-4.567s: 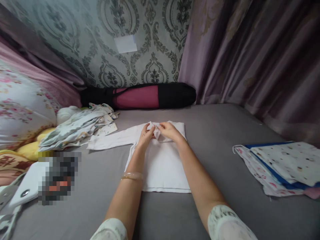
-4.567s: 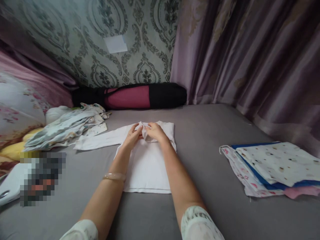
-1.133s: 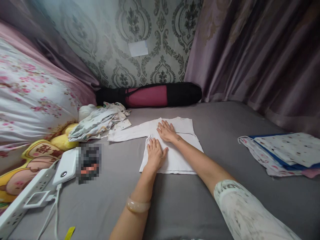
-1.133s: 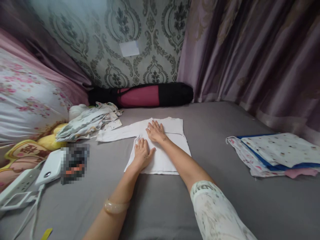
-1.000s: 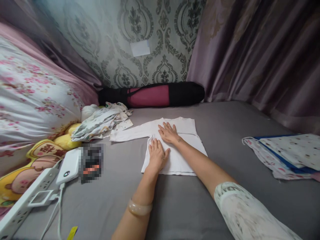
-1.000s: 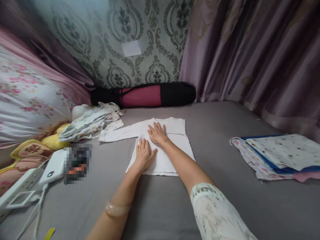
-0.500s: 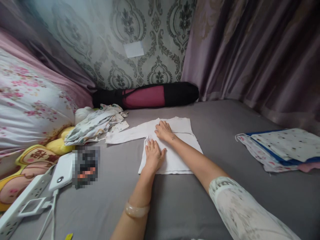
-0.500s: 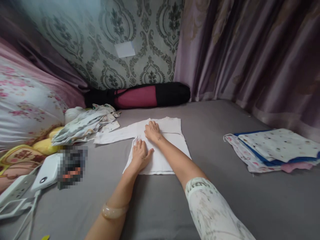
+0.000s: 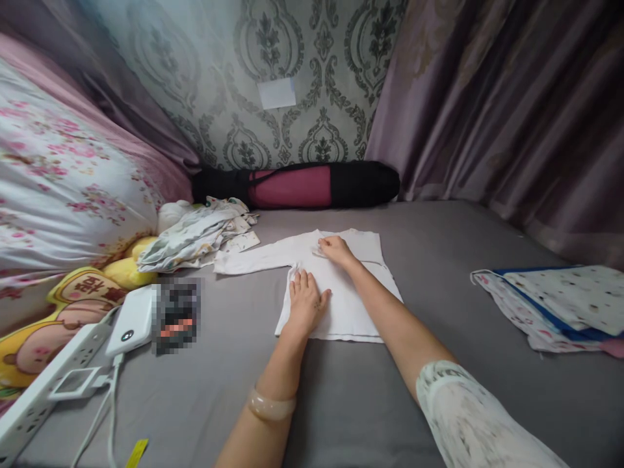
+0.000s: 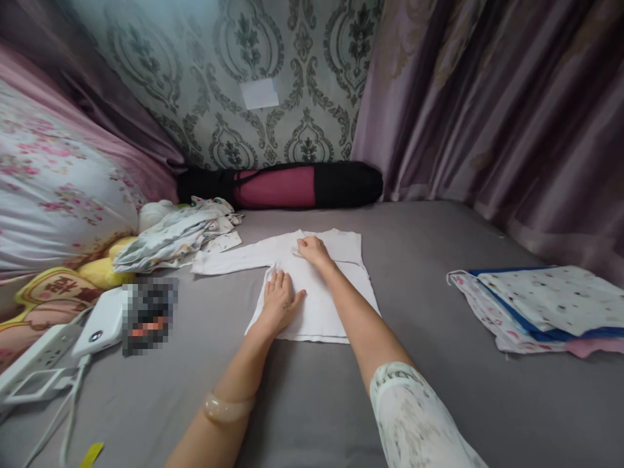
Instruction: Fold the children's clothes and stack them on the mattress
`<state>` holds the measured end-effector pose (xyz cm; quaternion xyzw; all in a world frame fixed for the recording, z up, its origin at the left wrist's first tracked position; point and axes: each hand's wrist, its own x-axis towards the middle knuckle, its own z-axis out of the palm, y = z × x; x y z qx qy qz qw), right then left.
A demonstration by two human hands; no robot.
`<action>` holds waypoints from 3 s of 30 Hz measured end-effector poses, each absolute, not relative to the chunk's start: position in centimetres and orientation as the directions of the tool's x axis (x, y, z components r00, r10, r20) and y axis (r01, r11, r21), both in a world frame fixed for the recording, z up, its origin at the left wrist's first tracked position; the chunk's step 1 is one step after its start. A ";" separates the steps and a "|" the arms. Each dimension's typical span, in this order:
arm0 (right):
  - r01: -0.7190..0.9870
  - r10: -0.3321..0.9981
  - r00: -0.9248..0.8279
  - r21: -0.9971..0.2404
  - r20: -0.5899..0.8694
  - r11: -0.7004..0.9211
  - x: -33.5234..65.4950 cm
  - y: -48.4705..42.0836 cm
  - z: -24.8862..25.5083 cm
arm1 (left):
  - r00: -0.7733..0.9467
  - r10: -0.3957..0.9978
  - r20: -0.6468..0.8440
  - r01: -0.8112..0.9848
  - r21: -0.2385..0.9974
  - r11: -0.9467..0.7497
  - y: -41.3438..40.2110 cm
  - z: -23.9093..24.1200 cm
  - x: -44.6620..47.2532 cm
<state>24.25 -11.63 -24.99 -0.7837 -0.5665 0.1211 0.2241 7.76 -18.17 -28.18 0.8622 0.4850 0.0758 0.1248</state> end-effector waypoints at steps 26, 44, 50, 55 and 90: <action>0.860 0.987 0.122 -0.486 -0.102 -0.157 24.8 -8.4 -26.2 | 0.505 0.861 -0.056 0.837 0.273 -0.473 -18.8 -27.9 7.9; 0.852 0.869 0.491 -0.173 -0.066 -0.495 32.1 -13.1 -27.4 | 0.499 0.863 -0.082 0.831 0.327 -0.449 -19.0 -27.2 7.9; 0.876 0.894 0.447 -0.191 -0.020 -0.442 31.9 -13.7 -26.9 | 0.487 0.873 -0.011 0.823 0.340 -0.455 -19.0 -27.1 7.9; 0.911 0.924 0.381 -0.162 -0.024 -0.379 30.8 -13.5 -27.7 | 0.504 0.857 0.107 0.795 0.331 -0.509 -18.8 -27.4 7.3; 0.855 0.881 -0.465 -0.303 -0.086 0.422 3.3 -3.5 -20.9 | 0.173 0.982 0.076 0.656 0.735 -0.173 -13.4 -27.5 4.7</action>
